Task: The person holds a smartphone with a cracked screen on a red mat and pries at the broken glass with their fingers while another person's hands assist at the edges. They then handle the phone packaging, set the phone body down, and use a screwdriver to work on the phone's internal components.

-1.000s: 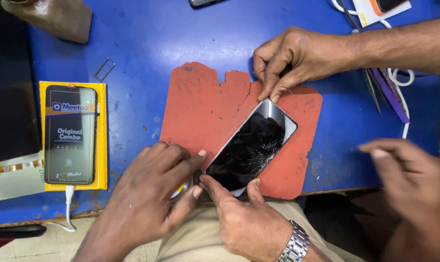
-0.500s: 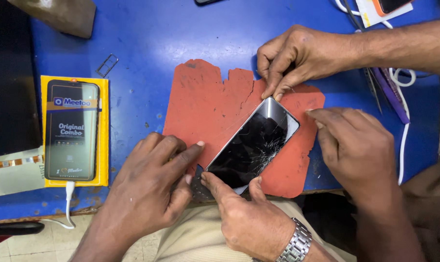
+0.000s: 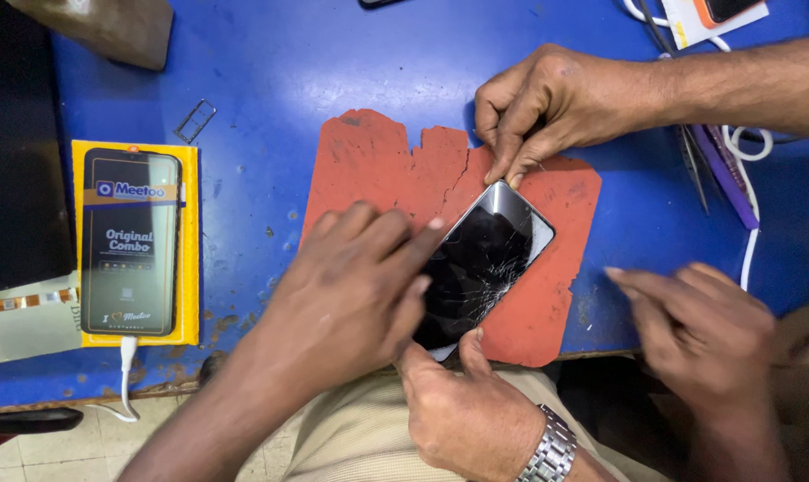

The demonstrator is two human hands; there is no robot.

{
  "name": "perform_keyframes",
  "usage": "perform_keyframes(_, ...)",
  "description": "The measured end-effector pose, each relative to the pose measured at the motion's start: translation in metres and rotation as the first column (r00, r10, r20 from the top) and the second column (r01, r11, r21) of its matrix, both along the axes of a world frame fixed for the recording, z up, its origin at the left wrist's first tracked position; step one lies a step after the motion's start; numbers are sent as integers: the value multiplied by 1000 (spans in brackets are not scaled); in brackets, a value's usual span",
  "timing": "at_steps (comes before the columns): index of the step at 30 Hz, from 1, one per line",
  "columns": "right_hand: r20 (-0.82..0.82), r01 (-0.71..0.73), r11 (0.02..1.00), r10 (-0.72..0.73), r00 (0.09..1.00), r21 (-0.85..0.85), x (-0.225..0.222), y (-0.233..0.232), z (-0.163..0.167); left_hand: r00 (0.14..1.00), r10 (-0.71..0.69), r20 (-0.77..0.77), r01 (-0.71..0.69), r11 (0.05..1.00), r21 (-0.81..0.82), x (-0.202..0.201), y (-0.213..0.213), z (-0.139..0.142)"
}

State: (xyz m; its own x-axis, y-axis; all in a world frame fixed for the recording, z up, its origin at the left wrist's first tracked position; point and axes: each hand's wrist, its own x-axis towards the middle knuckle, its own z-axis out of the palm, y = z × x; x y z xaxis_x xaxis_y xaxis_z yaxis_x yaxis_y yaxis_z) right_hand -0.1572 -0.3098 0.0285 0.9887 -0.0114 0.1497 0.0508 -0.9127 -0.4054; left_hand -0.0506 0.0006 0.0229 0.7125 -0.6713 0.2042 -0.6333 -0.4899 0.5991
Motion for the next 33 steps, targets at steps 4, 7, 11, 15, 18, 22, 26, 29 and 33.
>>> perform_keyframes(4, -74, 85, 996, -85, 994, 0, -22, -18, 6, 998, -30, 50, 32, 999, -38, 9, -25, -4)
perform_keyframes(7, -104, 157, 988, -156, 982, 4, -25, -19, 6, 998, -56, 24, 57, 997, -50, 13, -26, -5)
perform_keyframes(11, -49, 136, 987, -133, 990, 81, -6, -5, 4, 996, -84, -34, 83, 996, -28, 4, -7, -2)
perform_keyframes(15, 6, 23, 993, -24, 1000, 116, 22, 17, -3, 979, -117, -168, 121, 992, 19, -10, 27, 8)
perform_keyframes(18, 33, -41, 990, 37, 999, 135, 32, 26, -8, 961, -110, -254, 132, 989, 72, -15, 43, 14)
perform_keyframes(22, 4, -33, 995, 33, 999, 92, 24, 16, -12, 969, -97, -226, 110, 993, 48, -9, 37, 12)
perform_keyframes(26, -80, -22, 998, 27, 996, 67, -3, -13, -7, 990, -68, -125, 69, 998, -3, 3, 6, 2)
perform_keyframes(29, -142, -18, 996, 31, 989, 92, -25, -32, -1, 998, -50, -36, 49, 998, -40, 11, -19, -2)
perform_keyframes(33, -172, 73, 995, -60, 983, 65, -37, -40, -1, 998, -60, 6, 60, 997, -38, 14, -24, -1)
